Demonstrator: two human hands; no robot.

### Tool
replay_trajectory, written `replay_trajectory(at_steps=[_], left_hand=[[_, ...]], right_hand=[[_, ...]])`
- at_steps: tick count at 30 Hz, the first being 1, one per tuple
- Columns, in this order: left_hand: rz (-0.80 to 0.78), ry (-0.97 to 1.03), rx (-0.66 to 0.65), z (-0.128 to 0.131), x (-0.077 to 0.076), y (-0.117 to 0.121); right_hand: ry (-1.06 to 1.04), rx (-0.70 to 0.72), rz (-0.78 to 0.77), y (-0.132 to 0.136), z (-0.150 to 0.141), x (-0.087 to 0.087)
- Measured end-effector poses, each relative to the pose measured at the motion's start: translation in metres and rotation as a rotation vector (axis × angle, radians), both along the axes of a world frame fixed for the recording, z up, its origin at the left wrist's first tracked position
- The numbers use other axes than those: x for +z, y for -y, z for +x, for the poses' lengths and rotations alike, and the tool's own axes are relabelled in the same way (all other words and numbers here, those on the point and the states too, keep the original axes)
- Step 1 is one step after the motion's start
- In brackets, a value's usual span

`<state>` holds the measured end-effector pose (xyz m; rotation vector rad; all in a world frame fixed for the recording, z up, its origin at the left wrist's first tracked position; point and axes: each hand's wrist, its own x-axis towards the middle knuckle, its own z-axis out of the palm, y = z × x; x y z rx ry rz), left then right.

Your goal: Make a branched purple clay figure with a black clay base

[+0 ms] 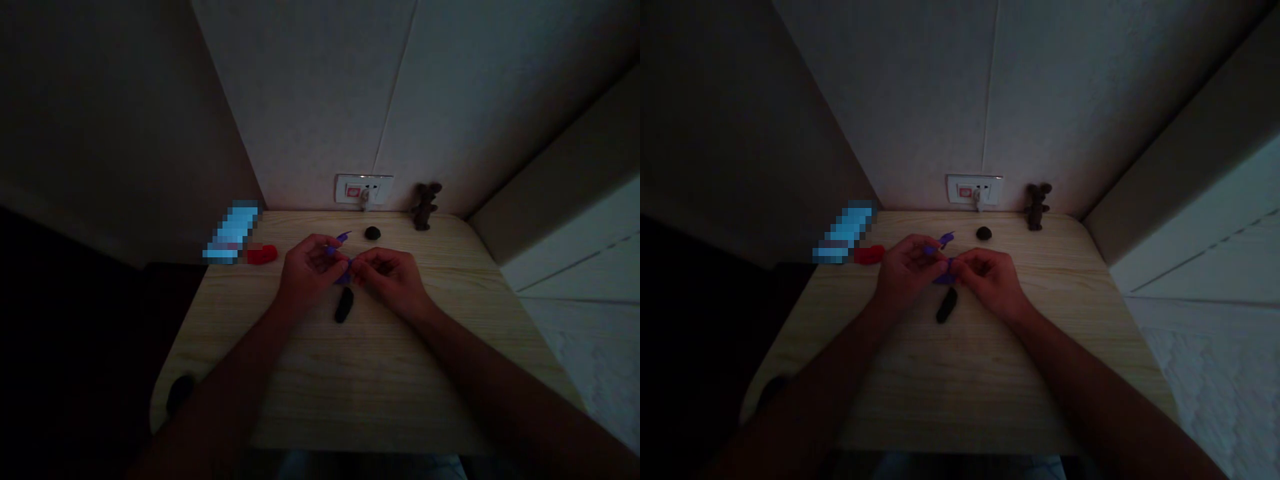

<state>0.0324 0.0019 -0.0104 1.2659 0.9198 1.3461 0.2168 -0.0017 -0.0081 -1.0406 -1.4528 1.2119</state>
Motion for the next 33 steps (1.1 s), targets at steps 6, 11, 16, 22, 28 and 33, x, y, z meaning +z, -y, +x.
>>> replay_trajectory(at_steps=[6, 11, 16, 22, 28, 33], left_hand=[[-0.019, 0.01, -0.021, 0.0016, -0.0007, 0.0009], [-0.018, -0.007, -0.003, 0.0011, 0.0003, 0.0013], [-0.008, -0.016, -0.014, 0.0007, -0.0015, 0.0002], [-0.003, -0.007, -0.025, 0.001, -0.003, 0.0002], [0.018, 0.002, -0.04, 0.0016, -0.004, 0.0002], [0.031, -0.032, -0.02, 0.0012, -0.0037, -0.0003]], right_hand=[[-0.003, 0.017, 0.027, 0.0003, 0.0, 0.0], [-0.043, 0.016, 0.024, 0.0004, -0.0015, 0.0001], [-0.032, -0.002, 0.018, -0.0001, -0.0022, -0.0008], [-0.014, -0.004, 0.001, 0.0016, -0.0036, -0.0002], [-0.005, -0.002, 0.015, 0.0021, -0.0047, -0.0034], [-0.026, 0.013, 0.006, 0.0018, -0.0048, -0.0037]])
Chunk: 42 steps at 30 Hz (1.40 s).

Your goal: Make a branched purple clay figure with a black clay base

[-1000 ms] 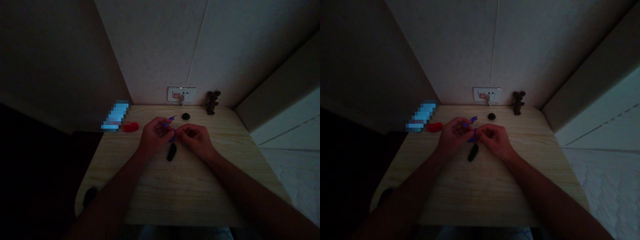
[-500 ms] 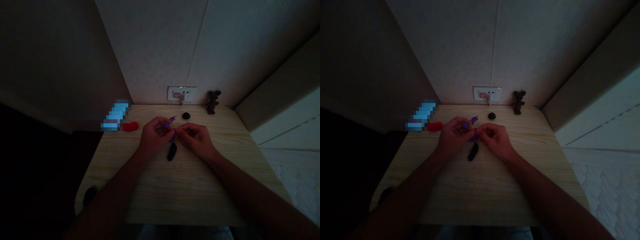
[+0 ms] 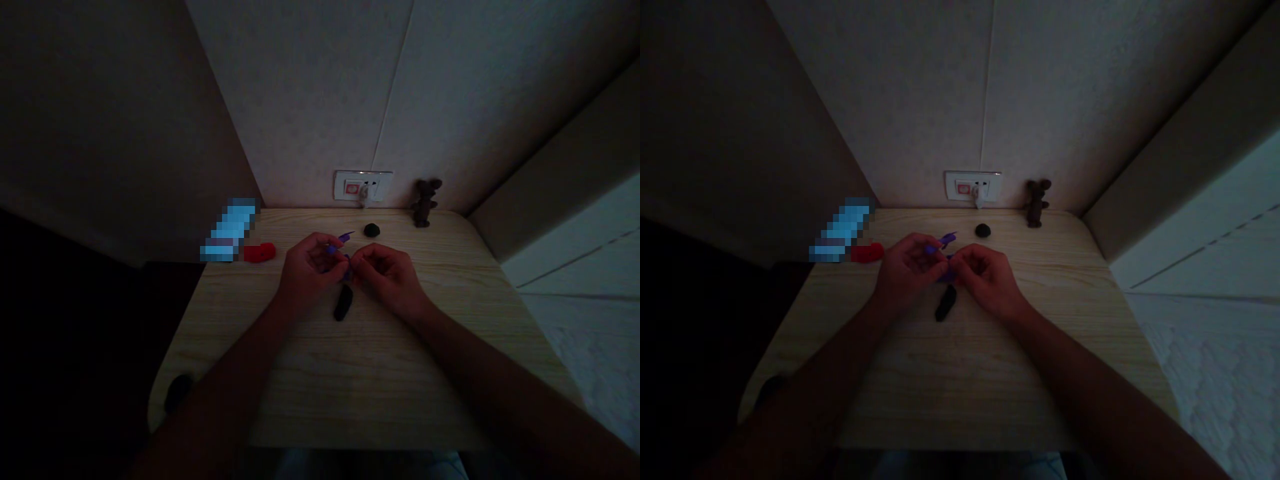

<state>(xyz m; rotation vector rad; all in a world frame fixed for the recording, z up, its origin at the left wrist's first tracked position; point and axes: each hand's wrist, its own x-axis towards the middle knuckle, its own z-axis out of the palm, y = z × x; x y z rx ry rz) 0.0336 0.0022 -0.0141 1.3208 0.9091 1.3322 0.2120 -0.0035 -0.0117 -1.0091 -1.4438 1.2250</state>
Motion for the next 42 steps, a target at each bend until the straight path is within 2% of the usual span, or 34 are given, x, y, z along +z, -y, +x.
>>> replay_trajectory(at_steps=[12, 19, 26, 42], left_hand=[[-0.03, 0.025, 0.026, 0.0003, 0.0036, 0.001], [-0.057, 0.038, 0.037, -0.001, 0.0032, 0.0004], [-0.073, 0.04, 0.047, -0.0005, 0.004, 0.0008], [-0.094, 0.068, 0.033, -0.0007, 0.0027, 0.0003]], right_hand=[[0.021, 0.013, -0.039, 0.0002, 0.0013, 0.0029], [0.05, -0.009, -0.007, -0.0004, 0.0037, 0.0042], [-0.034, 0.0, -0.064, 0.0, 0.0014, 0.0023], [0.086, 0.007, 0.017, 0.0014, 0.0033, 0.0042]])
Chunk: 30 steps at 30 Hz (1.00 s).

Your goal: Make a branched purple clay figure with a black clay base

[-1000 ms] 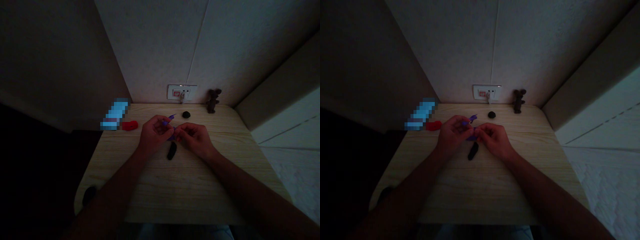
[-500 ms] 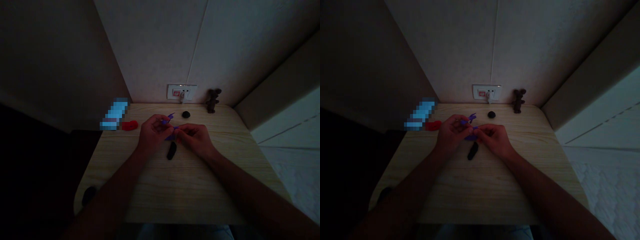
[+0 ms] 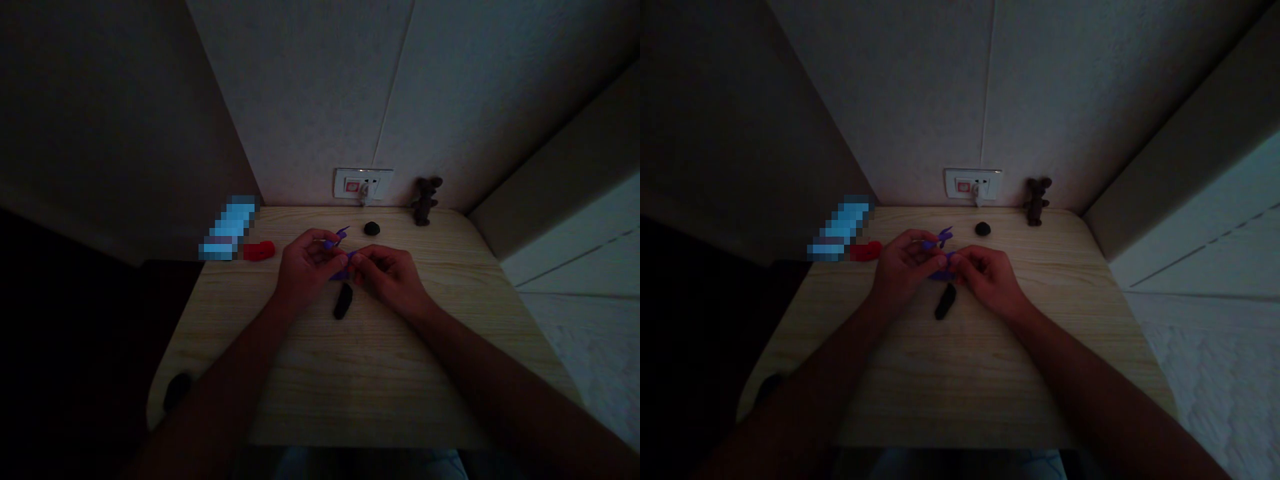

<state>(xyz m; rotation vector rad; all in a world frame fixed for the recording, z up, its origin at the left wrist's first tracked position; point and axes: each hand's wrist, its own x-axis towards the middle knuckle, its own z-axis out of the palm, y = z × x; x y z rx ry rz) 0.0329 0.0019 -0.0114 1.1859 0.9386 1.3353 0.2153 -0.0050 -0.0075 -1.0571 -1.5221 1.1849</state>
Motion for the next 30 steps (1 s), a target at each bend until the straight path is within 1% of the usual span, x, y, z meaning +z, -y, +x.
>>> replay_trajectory(at_steps=[5, 10, 21, 24, 30], left_hand=[[-0.002, -0.004, -0.002, 0.0007, 0.0012, 0.0], [-0.014, 0.002, -0.021, 0.0013, 0.002, 0.0001], [0.005, -0.033, -0.046, 0.0006, -0.0001, 0.0003], [0.006, -0.01, -0.05, 0.0008, 0.0005, 0.0005], [0.012, -0.005, -0.027, 0.0007, 0.0007, 0.0006]], right_hand=[[0.004, -0.035, 0.013, 0.0005, 0.0003, 0.0004], [0.026, -0.034, 0.022, 0.0008, 0.0017, 0.0014], [-0.003, -0.065, 0.052, -0.0031, 0.0026, -0.0034], [-0.052, -0.077, 0.032, -0.0035, 0.002, -0.002], [-0.133, -0.056, -0.032, -0.0042, -0.0001, -0.0007]])
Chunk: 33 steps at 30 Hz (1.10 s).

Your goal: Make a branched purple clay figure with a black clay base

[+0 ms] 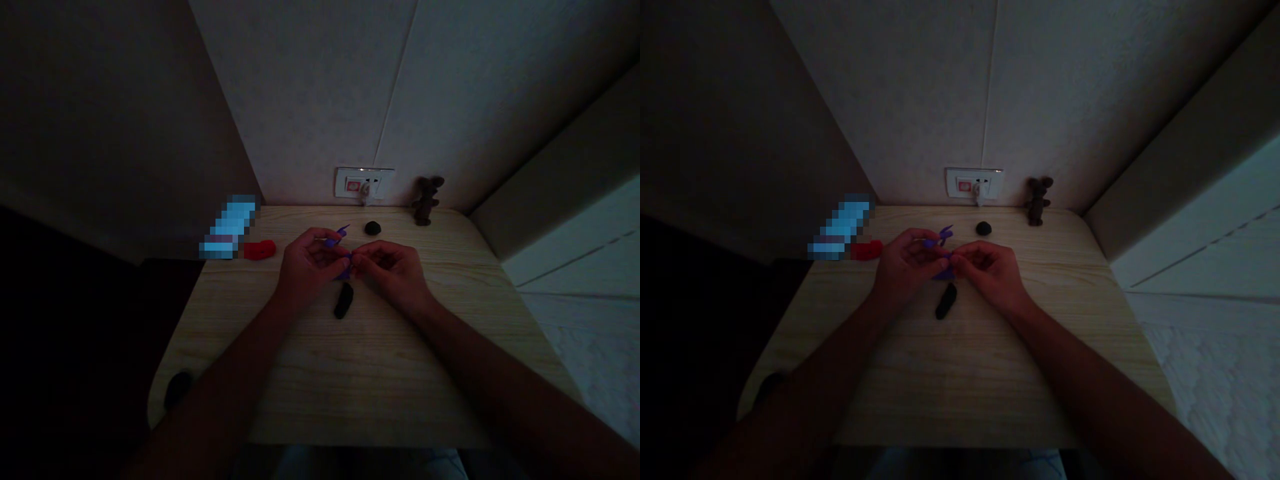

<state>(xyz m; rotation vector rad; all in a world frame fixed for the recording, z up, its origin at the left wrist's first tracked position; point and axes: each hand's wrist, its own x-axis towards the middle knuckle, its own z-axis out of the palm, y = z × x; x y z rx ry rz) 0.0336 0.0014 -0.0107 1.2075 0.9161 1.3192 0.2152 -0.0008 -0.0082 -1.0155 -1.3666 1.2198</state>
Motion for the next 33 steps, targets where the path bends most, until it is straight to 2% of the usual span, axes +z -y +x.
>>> replay_trajectory(at_steps=[9, 14, 21, 27, 33], left_hand=[[0.0, 0.015, -0.006, -0.0004, -0.0001, -0.001], [-0.008, 0.016, -0.004, -0.0007, -0.0012, -0.0014], [-0.006, 0.043, 0.006, -0.0009, 0.0, -0.0007], [0.004, 0.045, -0.012, -0.0009, -0.0002, -0.0013], [-0.003, 0.0, 0.02, -0.0009, -0.0011, -0.0011]], right_hand=[[0.006, 0.052, -0.017, -0.0003, 0.0021, 0.0024], [-0.062, 0.074, -0.029, -0.0005, 0.0009, -0.0001], [0.006, 0.033, -0.017, -0.0011, 0.0024, -0.0005], [-0.052, -0.033, -0.038, -0.0036, 0.0033, -0.0014], [-0.037, -0.014, -0.059, -0.0036, 0.0026, -0.0034]])
